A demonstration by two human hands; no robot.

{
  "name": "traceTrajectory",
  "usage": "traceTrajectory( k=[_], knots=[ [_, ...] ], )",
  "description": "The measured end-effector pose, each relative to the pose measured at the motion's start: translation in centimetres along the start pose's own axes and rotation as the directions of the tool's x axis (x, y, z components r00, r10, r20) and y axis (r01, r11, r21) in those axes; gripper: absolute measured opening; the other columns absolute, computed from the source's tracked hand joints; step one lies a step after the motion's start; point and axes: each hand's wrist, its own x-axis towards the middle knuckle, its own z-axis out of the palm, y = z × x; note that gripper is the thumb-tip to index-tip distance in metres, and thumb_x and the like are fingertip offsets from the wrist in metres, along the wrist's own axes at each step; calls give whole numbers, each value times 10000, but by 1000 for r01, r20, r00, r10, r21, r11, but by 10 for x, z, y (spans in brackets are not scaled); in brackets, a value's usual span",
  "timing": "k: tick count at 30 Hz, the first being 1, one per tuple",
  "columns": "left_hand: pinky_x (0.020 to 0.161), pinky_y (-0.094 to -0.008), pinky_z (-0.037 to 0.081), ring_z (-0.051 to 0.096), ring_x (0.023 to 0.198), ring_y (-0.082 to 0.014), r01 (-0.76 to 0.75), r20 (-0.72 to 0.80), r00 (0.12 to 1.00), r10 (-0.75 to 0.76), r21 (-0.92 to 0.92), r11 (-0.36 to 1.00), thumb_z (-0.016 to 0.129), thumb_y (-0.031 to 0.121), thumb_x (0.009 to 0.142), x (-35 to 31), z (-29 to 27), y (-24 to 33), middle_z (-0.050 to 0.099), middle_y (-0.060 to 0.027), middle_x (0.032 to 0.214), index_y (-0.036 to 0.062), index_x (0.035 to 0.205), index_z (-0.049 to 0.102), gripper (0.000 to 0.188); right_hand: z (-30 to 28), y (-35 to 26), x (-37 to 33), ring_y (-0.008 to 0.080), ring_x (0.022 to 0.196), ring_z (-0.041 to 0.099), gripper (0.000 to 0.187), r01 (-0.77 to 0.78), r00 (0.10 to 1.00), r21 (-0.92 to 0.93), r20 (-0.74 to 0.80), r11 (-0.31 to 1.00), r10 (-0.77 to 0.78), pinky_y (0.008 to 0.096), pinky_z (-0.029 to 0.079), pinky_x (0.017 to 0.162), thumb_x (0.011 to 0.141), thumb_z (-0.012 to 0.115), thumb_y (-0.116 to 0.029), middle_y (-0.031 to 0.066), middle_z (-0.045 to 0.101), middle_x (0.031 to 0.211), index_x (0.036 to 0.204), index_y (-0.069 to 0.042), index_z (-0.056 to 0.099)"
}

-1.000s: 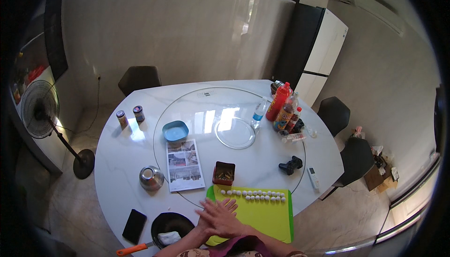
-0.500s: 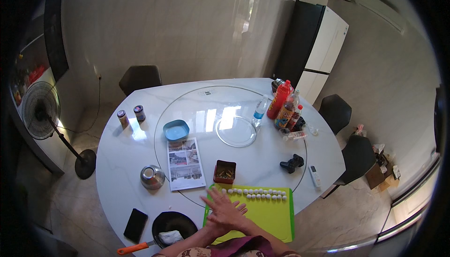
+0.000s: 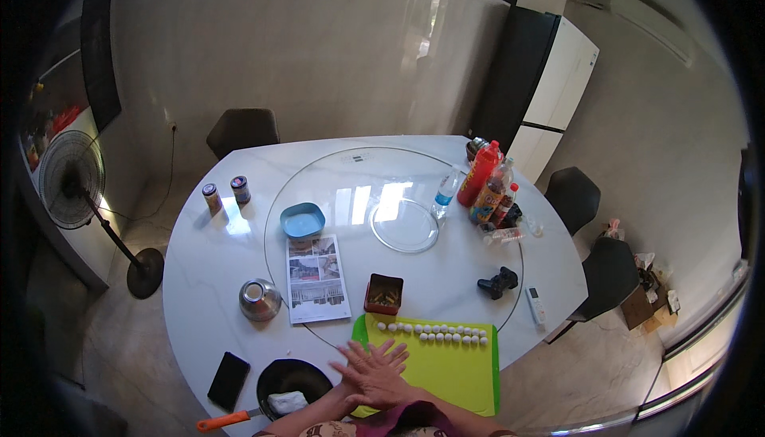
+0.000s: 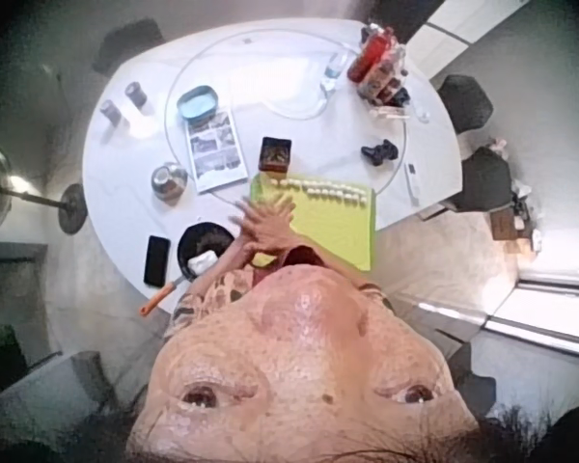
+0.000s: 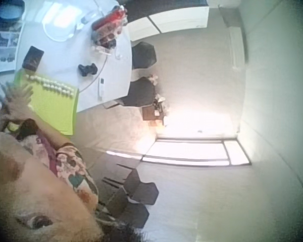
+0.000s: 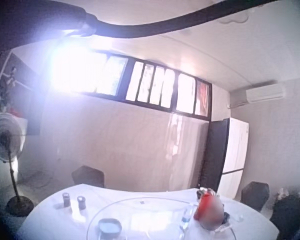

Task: The person repeatedly pinches small portions of white dough from a larger mass in a pan, rolls them into uniform balls between the palms, and places them in rows on a green cutting board. The process continues throughout the clip with consistent hand motions.

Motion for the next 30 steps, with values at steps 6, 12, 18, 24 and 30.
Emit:
traceTrajectory(
  k=[6,12,18,24,30],
  knots=[
    [1191,-487,86,116,1463,-343,-38,-147,988,49,73,997,291,705,910,-6,38,10,99,-165,1587,153,1538,88,861,-14,19,11,380,1460,124,789,-134,991,-25,-12,991,134,617,89,1132,885,401,-664,156,173,1578,1507,-191,293],
    [1191,-473,107,137,1463,-315,117,62,992,-112,-86,989,268,697,925,-5,-8,-8,133,-152,1583,145,1538,91,843,-10,-10,10,368,1458,148,759,56,997,62,-56,997,-52,624,102,1125,866,483,-599,141,190,1578,1504,-227,308],
    [1190,-473,126,149,1457,-332,122,59,992,-110,-247,961,283,603,969,-2,2,1,143,-180,1573,120,1526,127,754,-9,10,-3,371,1460,141,804,-39,999,15,-18,999,40,618,89,1126,865,470,-642,138,200,1575,1505,-183,303],
    [1189,-494,132,162,1448,-358,147,13,989,-149,-260,954,320,635,949,-9,1,-2,169,-205,1558,107,1518,150,794,-14,8,14,348,1468,116,808,-46,998,21,-32,999,47,600,60,1136,877,436,-658,138,199,1573,1514,-186,276],
    [1194,-437,138,218,1446,-245,183,-223,959,-175,16,983,285,424,1026,-24,-5,1,238,-108,1560,106,1510,214,584,-46,15,13,346,1468,116,761,-66,997,-149,-36,987,61,603,46,1136,882,449,-629,128,213,1568,1501,-210,307]
  ],
)
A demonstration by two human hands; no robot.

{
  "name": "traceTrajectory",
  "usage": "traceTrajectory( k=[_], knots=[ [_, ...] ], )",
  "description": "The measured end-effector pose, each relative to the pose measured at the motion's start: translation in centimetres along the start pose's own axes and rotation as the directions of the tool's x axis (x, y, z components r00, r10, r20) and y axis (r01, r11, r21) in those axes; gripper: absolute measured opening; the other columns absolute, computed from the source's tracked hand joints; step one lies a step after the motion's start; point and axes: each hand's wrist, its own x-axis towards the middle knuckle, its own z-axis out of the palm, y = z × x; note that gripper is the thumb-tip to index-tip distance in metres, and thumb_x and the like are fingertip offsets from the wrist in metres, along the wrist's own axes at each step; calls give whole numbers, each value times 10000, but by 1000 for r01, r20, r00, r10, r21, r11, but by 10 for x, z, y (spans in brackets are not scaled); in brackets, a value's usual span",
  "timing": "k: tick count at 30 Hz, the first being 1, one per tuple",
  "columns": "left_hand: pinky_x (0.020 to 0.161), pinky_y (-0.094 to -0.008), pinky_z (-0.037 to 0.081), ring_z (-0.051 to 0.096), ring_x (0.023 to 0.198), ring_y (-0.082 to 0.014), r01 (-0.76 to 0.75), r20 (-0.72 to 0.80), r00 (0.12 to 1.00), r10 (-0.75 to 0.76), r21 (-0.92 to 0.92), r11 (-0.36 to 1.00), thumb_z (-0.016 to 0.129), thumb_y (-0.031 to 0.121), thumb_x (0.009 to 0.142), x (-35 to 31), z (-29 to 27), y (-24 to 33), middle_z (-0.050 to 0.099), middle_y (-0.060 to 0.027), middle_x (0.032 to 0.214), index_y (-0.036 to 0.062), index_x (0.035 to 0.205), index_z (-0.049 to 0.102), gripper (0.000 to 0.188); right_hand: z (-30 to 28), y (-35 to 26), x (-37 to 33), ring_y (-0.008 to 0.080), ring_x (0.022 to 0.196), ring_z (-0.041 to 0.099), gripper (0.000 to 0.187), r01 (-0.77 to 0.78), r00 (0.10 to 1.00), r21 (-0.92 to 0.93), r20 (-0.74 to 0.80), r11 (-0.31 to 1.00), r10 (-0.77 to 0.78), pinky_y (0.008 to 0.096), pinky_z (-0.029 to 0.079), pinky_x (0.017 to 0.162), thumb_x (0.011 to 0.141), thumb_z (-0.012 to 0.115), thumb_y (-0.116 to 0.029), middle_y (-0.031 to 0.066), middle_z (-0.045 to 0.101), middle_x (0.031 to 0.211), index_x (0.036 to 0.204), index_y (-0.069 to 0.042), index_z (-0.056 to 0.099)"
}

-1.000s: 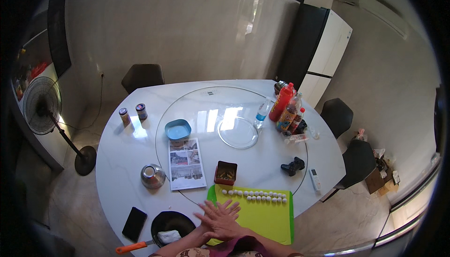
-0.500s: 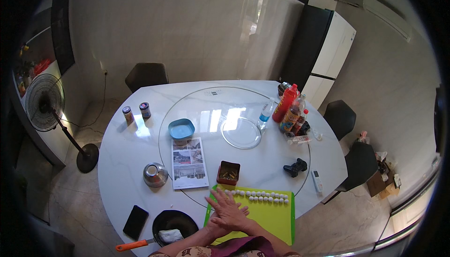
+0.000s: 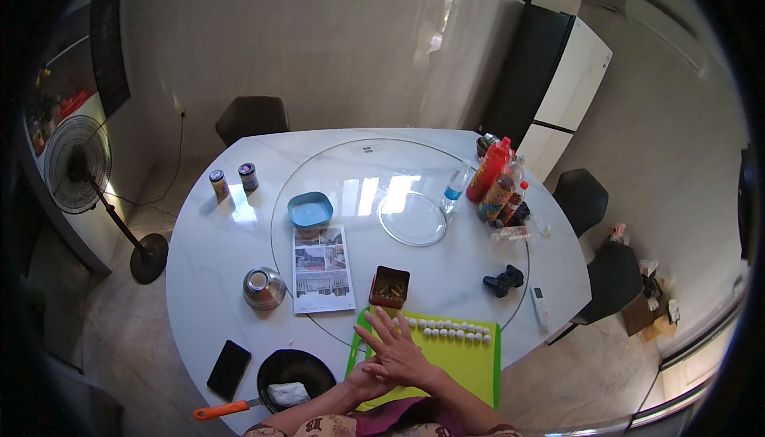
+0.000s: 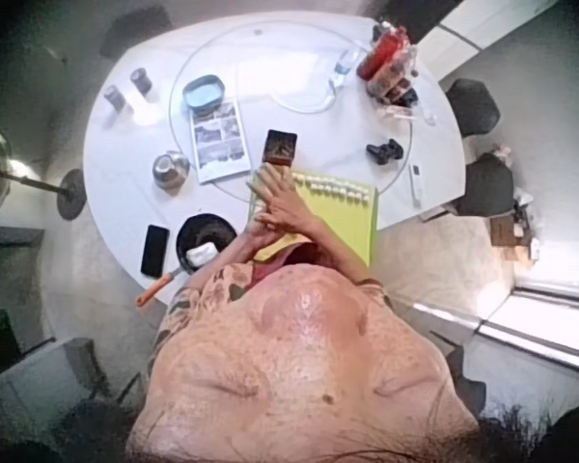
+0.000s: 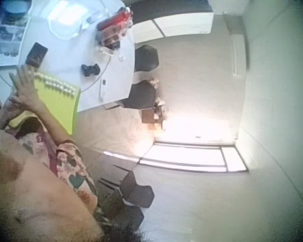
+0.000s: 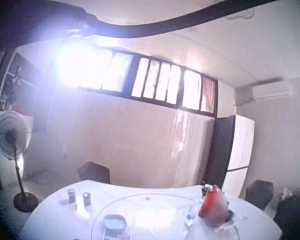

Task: The person repeatedly pinches small portions of white dough from a larger mass in a pan, rolls them into uniform balls between the palms, and places them in rows on a green cutting board. The process continues throughout the clip with consistent hand motions.

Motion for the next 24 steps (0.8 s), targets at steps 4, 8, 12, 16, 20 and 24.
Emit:
traceTrajectory(
  k=[4,8,12,16,20,24],
  knots=[
    [1195,-433,138,221,1445,-231,-30,146,988,44,-101,994,284,405,1029,4,22,8,242,-97,1560,110,1511,216,570,3,-6,10,347,1465,135,739,72,997,-20,34,997,-71,608,59,1131,895,429,-625,130,211,1569,1502,-222,307],
    [1195,-430,138,224,1443,-218,33,343,937,70,-286,958,284,387,1031,20,2,-8,245,-87,1561,114,1512,219,557,24,-36,-8,331,1469,130,777,207,978,148,6,967,-210,607,81,1140,866,510,-573,127,199,1575,1518,-231,261],
    [1196,-430,134,212,1447,-222,-133,478,875,72,94,987,287,410,1026,17,9,-10,231,-90,1567,113,1516,206,579,23,-20,12,331,1472,124,772,94,987,75,121,993,-102,617,115,1126,887,479,-579,125,181,1584,1522,-203,252],
    [1198,-442,102,144,1465,-281,-338,341,920,196,432,836,284,540,992,18,13,-2,147,-133,1585,101,1530,129,712,21,-5,-4,334,1473,115,773,51,984,-54,172,997,-41,610,83,1134,883,456,-615,124,183,1583,1512,-199,286],
    [1200,-442,75,86,1476,-309,66,421,902,97,-355,932,277,624,955,27,15,-8,75,-153,1595,99,1537,57,815,18,-38,8,331,1465,153,784,260,962,122,55,958,-268,608,94,1132,862,463,-637,136,206,1573,1505,-219,304],
    [1194,-454,91,87,1475,-300,-234,402,891,211,9,972,323,656,924,15,27,2,58,-130,1603,141,1542,48,851,26,3,5,347,1453,183,781,-1,1000,72,13,997,0,609,94,1130,851,514,-598,138,223,1566,1499,-210,316]
  ],
)
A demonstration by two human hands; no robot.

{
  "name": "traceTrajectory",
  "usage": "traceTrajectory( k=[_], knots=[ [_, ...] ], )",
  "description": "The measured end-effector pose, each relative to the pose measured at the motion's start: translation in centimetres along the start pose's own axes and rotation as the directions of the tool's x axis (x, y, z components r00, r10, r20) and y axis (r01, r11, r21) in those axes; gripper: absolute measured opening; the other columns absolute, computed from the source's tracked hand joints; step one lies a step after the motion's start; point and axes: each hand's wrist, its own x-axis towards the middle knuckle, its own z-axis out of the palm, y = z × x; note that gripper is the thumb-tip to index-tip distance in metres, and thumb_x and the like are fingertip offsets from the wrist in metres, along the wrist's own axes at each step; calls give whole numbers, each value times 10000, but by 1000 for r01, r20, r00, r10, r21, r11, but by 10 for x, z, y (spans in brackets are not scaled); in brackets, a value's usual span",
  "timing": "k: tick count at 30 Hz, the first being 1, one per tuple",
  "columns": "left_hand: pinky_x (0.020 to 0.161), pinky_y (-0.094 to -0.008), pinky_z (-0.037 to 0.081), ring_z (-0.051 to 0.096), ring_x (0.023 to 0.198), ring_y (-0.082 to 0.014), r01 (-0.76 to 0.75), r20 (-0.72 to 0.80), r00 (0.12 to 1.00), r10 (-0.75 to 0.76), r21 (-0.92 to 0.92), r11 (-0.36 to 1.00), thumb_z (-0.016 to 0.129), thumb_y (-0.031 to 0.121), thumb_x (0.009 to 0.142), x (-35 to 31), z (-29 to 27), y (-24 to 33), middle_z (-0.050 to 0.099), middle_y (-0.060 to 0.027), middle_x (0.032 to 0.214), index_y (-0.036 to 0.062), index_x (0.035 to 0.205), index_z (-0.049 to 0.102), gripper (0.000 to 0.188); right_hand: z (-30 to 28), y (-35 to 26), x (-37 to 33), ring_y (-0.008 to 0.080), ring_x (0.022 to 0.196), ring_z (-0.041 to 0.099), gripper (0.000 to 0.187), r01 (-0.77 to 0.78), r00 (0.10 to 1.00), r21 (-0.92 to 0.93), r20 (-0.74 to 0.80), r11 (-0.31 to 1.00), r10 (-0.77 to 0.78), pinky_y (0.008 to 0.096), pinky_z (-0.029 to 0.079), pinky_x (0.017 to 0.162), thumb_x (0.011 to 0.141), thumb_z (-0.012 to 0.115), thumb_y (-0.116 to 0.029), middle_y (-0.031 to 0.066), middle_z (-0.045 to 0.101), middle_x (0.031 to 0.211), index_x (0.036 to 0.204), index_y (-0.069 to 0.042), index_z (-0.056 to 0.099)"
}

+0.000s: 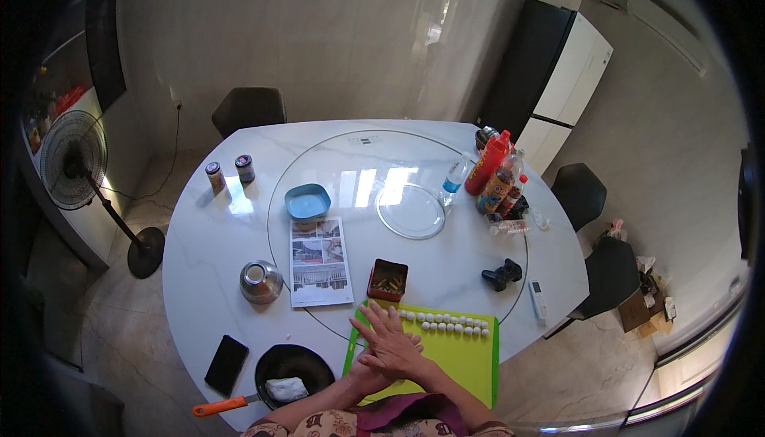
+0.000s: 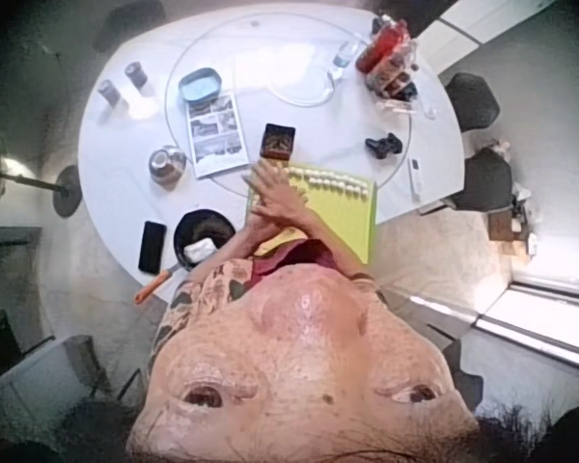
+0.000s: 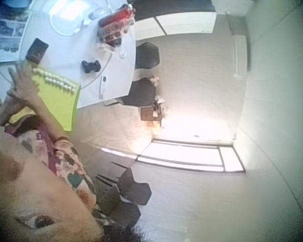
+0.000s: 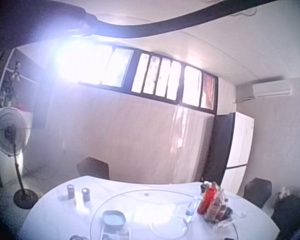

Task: The person repeatedly pinches small portions of white dough from a larger mass in a pan, rolls them into uniform balls between the palms, and places them in rows on a green cutting board. The process continues throughout the clip with consistent hand motions.

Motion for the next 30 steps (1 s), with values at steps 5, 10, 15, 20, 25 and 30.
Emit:
traceTrajectory(
  k=[5,10,15,20,25,30],
  knots=[
    [1196,-444,90,98,1475,-294,52,-179,980,-82,-166,985,283,673,926,-1,-35,-17,54,-133,1603,112,1539,52,863,0,-41,-9,351,1455,170,781,227,972,106,36,968,-232,622,118,1121,848,535,-587,140,216,1568,1496,-205,324],
    [1189,-458,120,123,1466,-305,77,-96,992,-86,-95,992,336,627,926,6,9,-3,46,-122,1605,144,1542,58,830,2,1,-3,336,1457,171,780,18,1000,25,17,1000,-18,605,111,1130,855,519,-596,137,216,1568,1500,-208,315],
    [1190,-460,112,113,1470,-317,43,-56,996,-68,-362,931,282,736,892,-2,-23,-11,77,-161,1595,136,1542,52,914,6,-38,-7,340,1465,141,793,224,972,84,55,971,-229,586,72,1146,869,482,-631,143,201,1572,1501,-185,305],
    [1188,-484,104,125,1464,-326,196,-288,934,-212,-83,977,282,739,887,3,20,7,87,-174,1590,156,1543,57,906,4,-1,-4,343,1460,165,780,9,999,37,36,999,-10,589,97,1139,881,470,-622,161,213,1566,1506,-189,296],
    [1184,-490,114,116,1466,-329,68,-227,970,-81,-64,996,305,701,902,0,-8,6,77,-164,1593,155,1542,59,876,11,-32,-11,348,1462,150,795,214,975,85,41,973,-218,570,87,1150,876,412,-673,152,215,1566,1498,-187,315],
    [1181,-496,124,107,1467,-331,-73,-62,995,77,59,996,328,662,916,-2,-25,0,68,-155,1595,154,1540,61,848,9,-3,-4,349,1457,172,787,20,1000,91,-4,996,-20,586,119,1138,870,468,-633,151,230,1563,1505,-199,301]
  ],
)
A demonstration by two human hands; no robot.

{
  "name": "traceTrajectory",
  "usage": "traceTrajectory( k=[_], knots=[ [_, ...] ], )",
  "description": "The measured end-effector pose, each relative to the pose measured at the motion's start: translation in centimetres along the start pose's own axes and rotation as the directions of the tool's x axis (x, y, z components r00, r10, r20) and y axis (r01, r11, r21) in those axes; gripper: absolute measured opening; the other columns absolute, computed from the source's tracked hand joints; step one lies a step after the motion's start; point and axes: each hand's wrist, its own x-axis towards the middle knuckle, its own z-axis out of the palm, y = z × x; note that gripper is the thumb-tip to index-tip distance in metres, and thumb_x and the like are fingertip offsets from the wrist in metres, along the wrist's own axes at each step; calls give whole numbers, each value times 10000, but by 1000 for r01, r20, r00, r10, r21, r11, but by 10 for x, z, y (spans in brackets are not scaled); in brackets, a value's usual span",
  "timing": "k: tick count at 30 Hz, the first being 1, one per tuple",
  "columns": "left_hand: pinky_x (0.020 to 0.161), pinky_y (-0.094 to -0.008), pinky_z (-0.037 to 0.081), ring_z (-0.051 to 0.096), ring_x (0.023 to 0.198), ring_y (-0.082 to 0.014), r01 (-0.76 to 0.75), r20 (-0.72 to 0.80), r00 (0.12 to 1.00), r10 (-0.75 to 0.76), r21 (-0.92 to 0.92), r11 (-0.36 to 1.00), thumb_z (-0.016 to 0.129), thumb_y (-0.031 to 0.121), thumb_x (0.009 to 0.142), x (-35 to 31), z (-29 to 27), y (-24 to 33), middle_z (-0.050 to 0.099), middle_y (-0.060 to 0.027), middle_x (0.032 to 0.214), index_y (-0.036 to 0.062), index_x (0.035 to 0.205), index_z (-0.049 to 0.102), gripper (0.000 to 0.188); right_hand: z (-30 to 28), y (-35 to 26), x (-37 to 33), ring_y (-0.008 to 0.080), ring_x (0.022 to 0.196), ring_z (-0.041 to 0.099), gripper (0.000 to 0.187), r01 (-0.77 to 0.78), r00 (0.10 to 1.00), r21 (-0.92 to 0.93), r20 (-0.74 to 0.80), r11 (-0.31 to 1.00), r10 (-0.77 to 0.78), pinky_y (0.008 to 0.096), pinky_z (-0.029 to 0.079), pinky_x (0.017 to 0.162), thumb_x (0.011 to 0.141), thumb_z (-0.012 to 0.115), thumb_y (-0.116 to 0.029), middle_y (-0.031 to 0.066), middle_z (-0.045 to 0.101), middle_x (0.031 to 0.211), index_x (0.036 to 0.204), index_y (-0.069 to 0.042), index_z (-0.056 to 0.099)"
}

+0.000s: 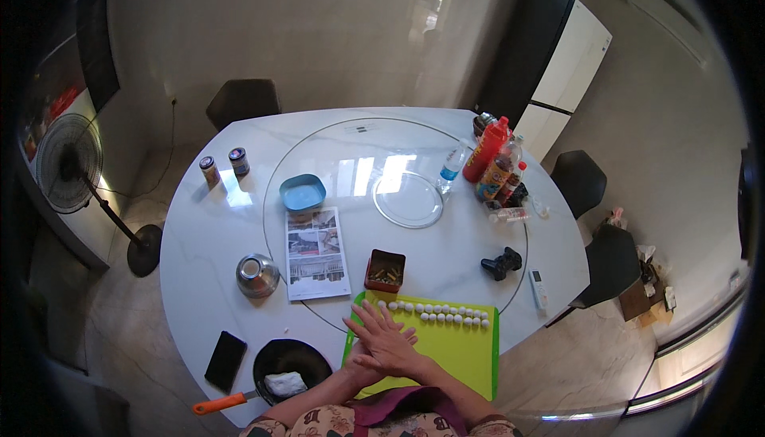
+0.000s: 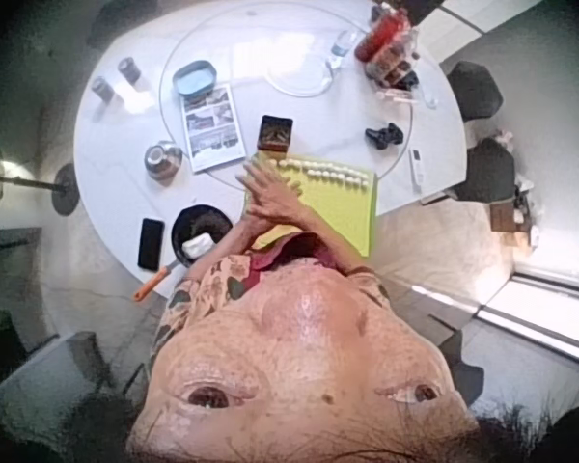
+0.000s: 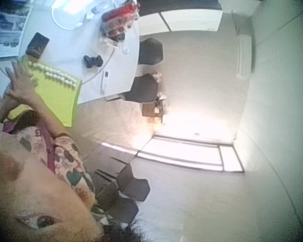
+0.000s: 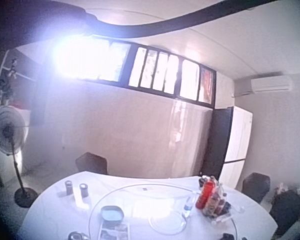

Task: The person repeatedly pinches small portions of white dough from a larger mass in a pan, rolls them into uniform balls between the palms, and places them in rows on a green cutting board. The process continues throughout the clip with consistent hand motions.

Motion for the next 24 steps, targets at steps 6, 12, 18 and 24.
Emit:
traceTrajectory(
  k=[6,12,18,24],
  knots=[
    [1179,-486,138,135,1459,-351,132,-6,990,-140,-294,947,330,674,922,2,-11,-13,132,-184,1578,95,1529,109,868,-7,-29,1,377,1453,158,803,172,971,-75,181,982,-156,601,98,1134,857,455,-636,157,198,1572,1495,-168,317],
    [1189,-481,90,120,1467,-322,89,-66,994,-85,59,994,263,774,865,-3,4,12,100,-147,1594,151,1543,65,942,-21,-14,-5,359,1455,153,771,35,994,-47,108,998,-30,600,69,1142,881,450,-609,160,231,1554,1499,-171,306],
    [1189,-455,145,184,1451,-305,240,-279,925,-257,-94,966,286,596,956,-6,67,23,159,-153,1578,115,1527,137,762,5,-3,6,347,1463,137,721,49,993,-109,114,993,-37,615,75,1138,908,475,-568,149,206,1567,1499,-192,305],
    [1172,-399,241,285,1409,-265,265,-134,940,-315,-298,917,254,385,1036,-11,16,1,223,-151,1554,88,1513,177,567,-31,5,0,357,1464,127,772,-4,997,-114,80,993,14,595,34,1146,885,437,-621,147,215,1564,1508,-191,290]
  ],
)
